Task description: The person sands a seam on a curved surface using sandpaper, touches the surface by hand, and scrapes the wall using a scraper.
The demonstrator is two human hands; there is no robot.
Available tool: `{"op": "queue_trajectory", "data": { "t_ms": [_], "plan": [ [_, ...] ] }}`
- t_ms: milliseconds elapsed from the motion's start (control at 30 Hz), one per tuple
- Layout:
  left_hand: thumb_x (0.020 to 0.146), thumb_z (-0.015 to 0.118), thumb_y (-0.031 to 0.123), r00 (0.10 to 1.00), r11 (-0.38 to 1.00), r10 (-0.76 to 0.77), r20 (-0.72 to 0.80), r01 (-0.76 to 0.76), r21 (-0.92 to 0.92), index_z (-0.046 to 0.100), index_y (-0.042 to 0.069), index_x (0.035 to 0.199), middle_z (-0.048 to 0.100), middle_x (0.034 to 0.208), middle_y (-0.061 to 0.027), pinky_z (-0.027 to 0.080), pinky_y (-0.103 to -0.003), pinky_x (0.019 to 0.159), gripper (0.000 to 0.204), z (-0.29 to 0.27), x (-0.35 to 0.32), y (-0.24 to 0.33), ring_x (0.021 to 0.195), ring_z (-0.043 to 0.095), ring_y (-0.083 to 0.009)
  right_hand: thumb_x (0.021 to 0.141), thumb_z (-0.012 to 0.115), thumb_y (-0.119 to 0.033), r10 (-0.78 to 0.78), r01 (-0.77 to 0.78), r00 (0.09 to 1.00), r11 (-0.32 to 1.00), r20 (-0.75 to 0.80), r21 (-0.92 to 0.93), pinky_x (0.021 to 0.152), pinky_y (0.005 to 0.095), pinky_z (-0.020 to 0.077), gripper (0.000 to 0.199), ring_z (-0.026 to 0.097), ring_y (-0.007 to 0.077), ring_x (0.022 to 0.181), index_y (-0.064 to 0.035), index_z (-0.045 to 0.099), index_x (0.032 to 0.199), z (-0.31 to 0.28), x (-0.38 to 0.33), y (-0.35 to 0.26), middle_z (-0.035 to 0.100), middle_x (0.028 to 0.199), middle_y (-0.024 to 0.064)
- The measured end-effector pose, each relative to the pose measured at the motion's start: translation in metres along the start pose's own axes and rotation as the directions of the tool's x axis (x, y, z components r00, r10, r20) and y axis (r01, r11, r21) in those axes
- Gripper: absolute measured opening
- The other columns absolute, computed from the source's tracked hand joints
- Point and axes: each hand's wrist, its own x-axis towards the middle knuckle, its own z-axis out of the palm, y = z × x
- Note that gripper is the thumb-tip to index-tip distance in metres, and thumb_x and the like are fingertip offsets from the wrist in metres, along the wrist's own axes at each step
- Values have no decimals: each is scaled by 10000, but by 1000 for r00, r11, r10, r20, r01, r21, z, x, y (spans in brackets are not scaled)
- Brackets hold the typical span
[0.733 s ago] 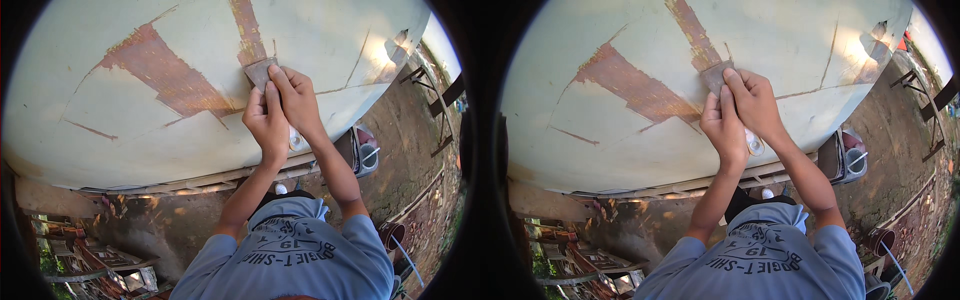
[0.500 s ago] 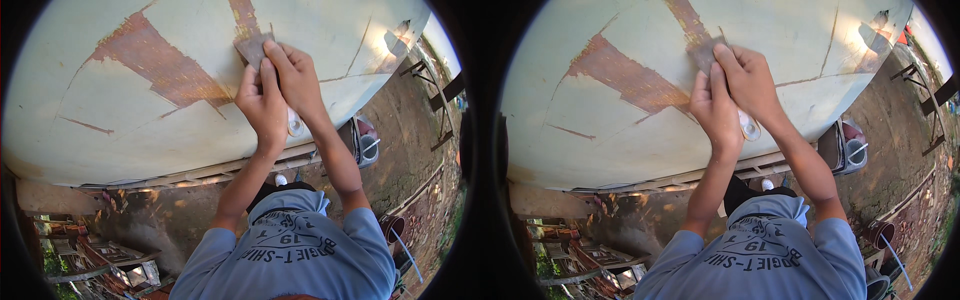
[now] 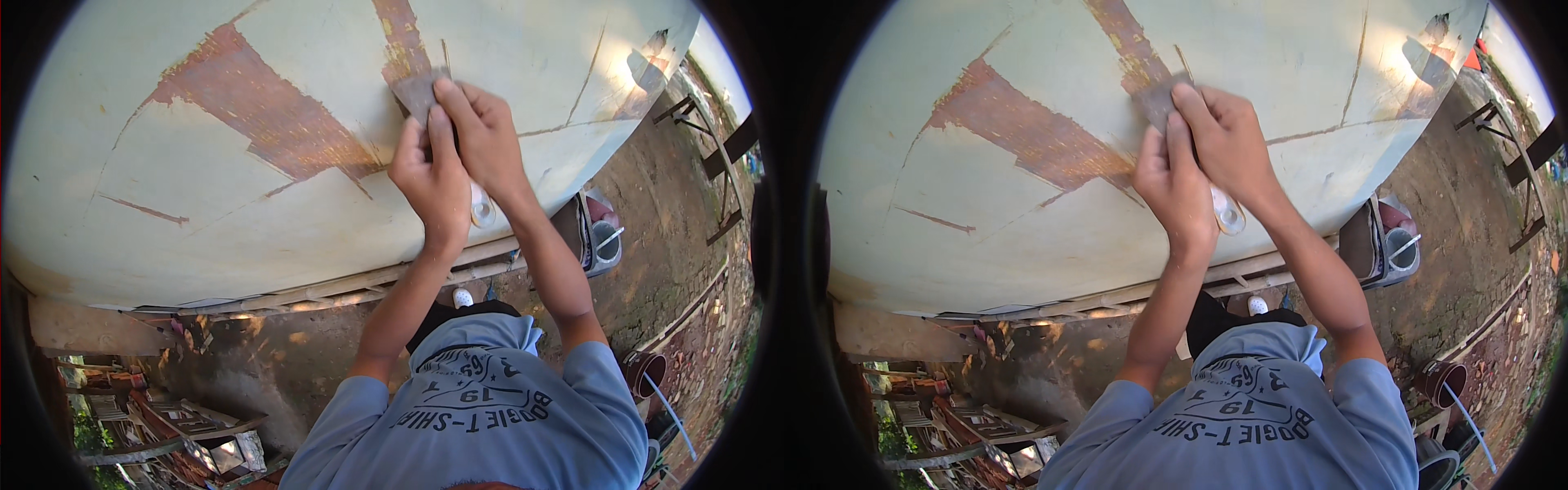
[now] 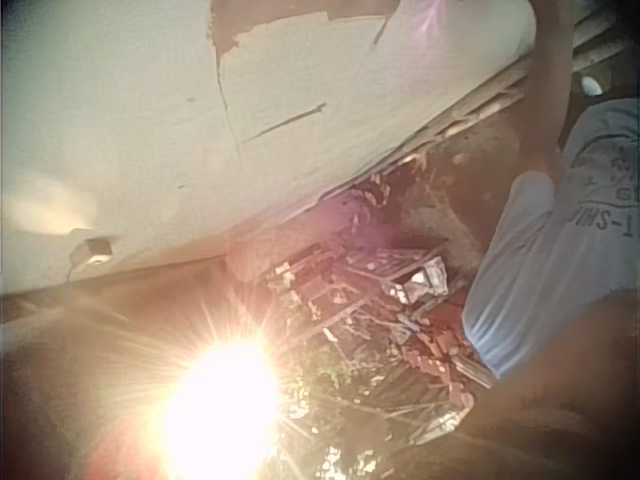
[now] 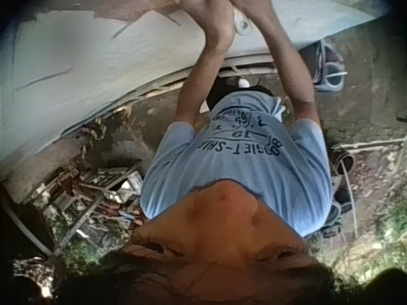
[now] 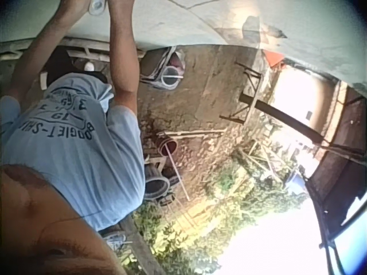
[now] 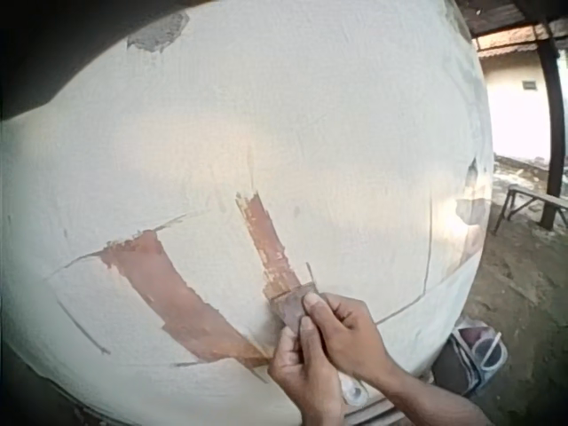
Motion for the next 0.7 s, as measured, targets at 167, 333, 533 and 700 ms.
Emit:
{"op": "queue_trajectory", "data": {
  "t_ms": [167, 333, 533, 700],
  "plan": [
    [1049, 540, 190, 998, 994, 3, 69, 4, -106, 562, 35, 811, 577, 760, 48, 404, -201, 595, 285, 6, 17, 21, 709, 482, 7, 1033, 525, -300, -27, 26, 999, 997, 22, 74, 513, 266, 367, 434, 413, 40, 592, -3, 567, 720, 8, 11, -25, 507, 619, -41],
    [1050, 540, 171, 999, 998, -42, 33, 44, -45, 602, 19, 862, 603, 782, 39, 413, -198, 604, 249, -17, -8, -25, 721, 494, 9, 1044, 520, -255, 141, -142, 989, 990, 50, 26, 585, 227, 398, 321, 456, 23, 666, -37, 616, 830, -3, -20, 15, 551, 715, -55],
    [1047, 545, 162, 997, 998, -59, 47, 59, -10, 632, -4, 920, 644, 825, 23, 431, -191, 637, 227, -24, -4, -18, 756, 528, 8, 1035, 504, -186, 90, -98, 994, 981, 55, 165, 607, 222, 385, 250, 435, 20, 701, -36, 580, 850, 1, -25, 21, 528, 745, -53],
    [1042, 551, 147, 993, 994, -92, 70, 96, -57, 640, -9, 935, 647, 825, 20, 431, -190, 637, 209, -23, -1, -9, 748, 526, 6, 1038, 501, -180, 108, -111, 994, 985, 32, 135, 596, 228, 366, 274, 410, 22, 691, -43, 551, 807, 6, -26, 4, 506, 731, -58]
  ]
}}
